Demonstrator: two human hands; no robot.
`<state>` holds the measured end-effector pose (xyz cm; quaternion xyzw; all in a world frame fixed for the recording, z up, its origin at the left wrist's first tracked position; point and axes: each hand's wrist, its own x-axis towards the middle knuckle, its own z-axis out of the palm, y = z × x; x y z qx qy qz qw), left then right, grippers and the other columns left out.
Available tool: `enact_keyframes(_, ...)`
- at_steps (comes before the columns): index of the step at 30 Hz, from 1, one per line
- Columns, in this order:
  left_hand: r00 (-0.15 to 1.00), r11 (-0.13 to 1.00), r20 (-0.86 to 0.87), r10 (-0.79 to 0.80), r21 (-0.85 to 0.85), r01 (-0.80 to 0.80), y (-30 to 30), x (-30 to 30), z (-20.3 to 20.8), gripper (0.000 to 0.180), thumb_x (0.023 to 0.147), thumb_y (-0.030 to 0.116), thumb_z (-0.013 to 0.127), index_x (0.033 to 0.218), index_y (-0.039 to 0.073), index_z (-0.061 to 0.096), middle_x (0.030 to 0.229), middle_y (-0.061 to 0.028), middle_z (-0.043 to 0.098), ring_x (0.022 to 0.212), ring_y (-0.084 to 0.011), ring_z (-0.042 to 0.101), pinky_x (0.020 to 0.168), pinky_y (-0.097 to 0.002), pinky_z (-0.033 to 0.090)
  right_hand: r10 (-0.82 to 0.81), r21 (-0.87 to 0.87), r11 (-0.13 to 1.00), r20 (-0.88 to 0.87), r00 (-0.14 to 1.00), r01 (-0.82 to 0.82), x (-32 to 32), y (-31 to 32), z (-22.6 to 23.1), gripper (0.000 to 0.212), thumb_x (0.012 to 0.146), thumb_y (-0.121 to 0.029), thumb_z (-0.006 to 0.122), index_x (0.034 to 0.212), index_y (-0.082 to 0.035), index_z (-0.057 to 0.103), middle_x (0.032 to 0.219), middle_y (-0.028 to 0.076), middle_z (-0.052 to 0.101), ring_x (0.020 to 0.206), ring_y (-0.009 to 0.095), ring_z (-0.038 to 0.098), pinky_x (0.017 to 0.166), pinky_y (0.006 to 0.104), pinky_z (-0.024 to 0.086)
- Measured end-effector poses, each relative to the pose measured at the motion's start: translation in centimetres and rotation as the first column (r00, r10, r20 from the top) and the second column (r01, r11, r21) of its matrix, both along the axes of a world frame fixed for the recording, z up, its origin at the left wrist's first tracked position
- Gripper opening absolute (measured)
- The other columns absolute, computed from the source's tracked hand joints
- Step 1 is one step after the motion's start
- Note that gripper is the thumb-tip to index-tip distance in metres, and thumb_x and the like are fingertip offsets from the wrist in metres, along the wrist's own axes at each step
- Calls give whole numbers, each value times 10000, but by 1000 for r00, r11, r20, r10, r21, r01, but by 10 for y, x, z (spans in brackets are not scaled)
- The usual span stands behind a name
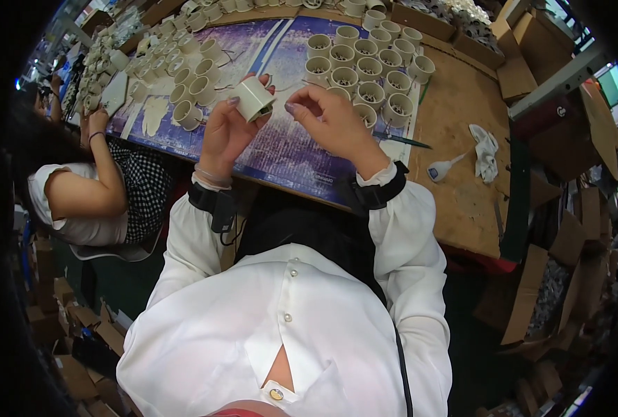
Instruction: The person applies glue to the interior of a plastic housing using a squeeze bottle, then sets it down. They pick up another housing, thread wires through a hole, and press a motor into place.
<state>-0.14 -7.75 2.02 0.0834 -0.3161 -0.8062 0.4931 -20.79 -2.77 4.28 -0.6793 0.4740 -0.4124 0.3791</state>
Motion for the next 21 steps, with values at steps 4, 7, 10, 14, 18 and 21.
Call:
enact_keyframes(4,980,983,-151,-131,111,148,-13,-4,-10,449,929,218,431,1290,-38,355,1298,-200,443,1176,-293,480,930,-410,467,-32,-15,999,38,999,33,11,-10,-17,173,865,-109,616,1015,-24,598,909,24,618,785,88,571,693,226,462)
enact_keyframes(7,967,957,-193,-166,205,205,-19,-10,-16,454,952,255,404,1277,-58,360,1278,-212,458,1160,-299,494,931,-408,466,-81,-163,982,65,995,90,13,-12,-25,194,833,-111,657,1001,-32,600,895,23,615,753,85,557,672,223,452)
enact_keyframes(10,972,942,-164,-169,262,208,-20,-19,-20,464,978,311,375,1263,-55,383,1244,-215,488,1134,-299,512,935,-403,463,-149,-279,946,76,986,165,12,-15,-26,213,804,-110,691,986,-40,603,883,21,613,728,85,547,655,221,445)
enact_keyframes(14,973,938,-153,-170,279,208,-12,-29,-16,459,994,347,333,1238,-33,418,1204,-192,521,1100,-289,534,916,-399,472,-262,-385,885,51,964,261,11,-15,-20,222,768,-101,720,958,-53,614,869,24,615,716,104,553,641,229,448)
enact_keyframes(18,936,943,-257,-241,165,288,-16,-30,-27,496,997,367,309,1266,-35,421,1253,-200,501,1154,-285,501,964,-408,427,-304,-541,805,-23,952,244,11,-17,-21,205,741,-88,728,917,-59,627,862,44,626,735,159,588,641,260,467)
enact_keyframes(21,983,964,-107,-150,206,169,-15,-33,-25,502,997,379,298,1263,-26,430,1250,-192,508,1151,-280,502,959,-402,427,-330,-736,658,-88,940,161,11,-19,-24,190,725,-81,729,888,-58,634,855,59,632,755,203,609,644,286,480)
